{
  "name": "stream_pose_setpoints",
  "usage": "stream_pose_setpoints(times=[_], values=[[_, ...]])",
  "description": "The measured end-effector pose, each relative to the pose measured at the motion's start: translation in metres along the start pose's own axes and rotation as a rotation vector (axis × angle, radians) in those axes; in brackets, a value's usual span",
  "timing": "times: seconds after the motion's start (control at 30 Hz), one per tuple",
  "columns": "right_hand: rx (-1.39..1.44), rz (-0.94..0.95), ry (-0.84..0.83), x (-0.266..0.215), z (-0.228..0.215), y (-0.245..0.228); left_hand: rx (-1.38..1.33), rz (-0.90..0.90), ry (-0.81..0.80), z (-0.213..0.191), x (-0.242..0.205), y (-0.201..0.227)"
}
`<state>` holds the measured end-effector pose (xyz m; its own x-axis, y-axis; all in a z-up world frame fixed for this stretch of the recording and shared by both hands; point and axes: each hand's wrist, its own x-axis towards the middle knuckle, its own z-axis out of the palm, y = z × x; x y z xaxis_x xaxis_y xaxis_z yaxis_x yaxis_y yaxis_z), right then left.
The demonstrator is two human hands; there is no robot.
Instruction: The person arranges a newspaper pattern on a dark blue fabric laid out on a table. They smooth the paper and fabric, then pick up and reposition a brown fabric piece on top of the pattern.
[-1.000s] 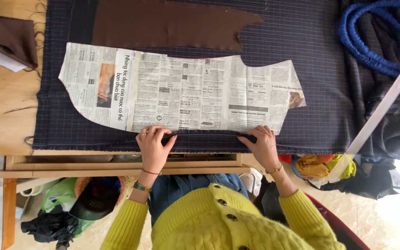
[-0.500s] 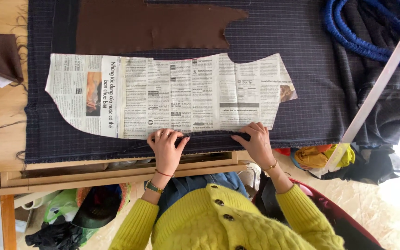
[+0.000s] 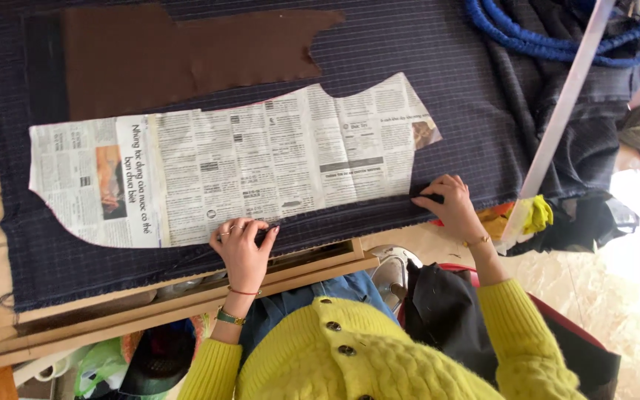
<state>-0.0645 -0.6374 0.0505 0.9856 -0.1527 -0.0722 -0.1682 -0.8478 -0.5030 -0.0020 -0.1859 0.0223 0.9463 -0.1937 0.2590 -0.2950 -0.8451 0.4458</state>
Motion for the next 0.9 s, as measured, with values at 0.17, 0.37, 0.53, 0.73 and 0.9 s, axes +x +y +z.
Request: stream_pose_setpoints(times=[0.17, 0.37, 0.53, 0.73, 0.9], values=[[-0.007, 0.028, 0.034, 0.009, 0.004, 0.01, 0.009, 0.022, 0.0, -0.003, 0.002, 0.001], [0.016, 0.08, 0.031, 0.014, 0.005, 0.007, 0.007, 0.027, 0.0, -0.004, 0.0, 0.002], [0.009, 0.092, 0.015, 0.016, 0.005, 0.008, -0.045, 0.017, -0.005, -0.009, 0.001, 0.005], [0.007, 0.109, 0.013, 0.017, 0.005, 0.008, -0.019, 0.021, -0.006, -0.007, 0.0, 0.003], [0.013, 0.096, -0.003, 0.016, 0.005, 0.009, -0.018, 0.02, -0.011, -0.01, 0.001, 0.005]])
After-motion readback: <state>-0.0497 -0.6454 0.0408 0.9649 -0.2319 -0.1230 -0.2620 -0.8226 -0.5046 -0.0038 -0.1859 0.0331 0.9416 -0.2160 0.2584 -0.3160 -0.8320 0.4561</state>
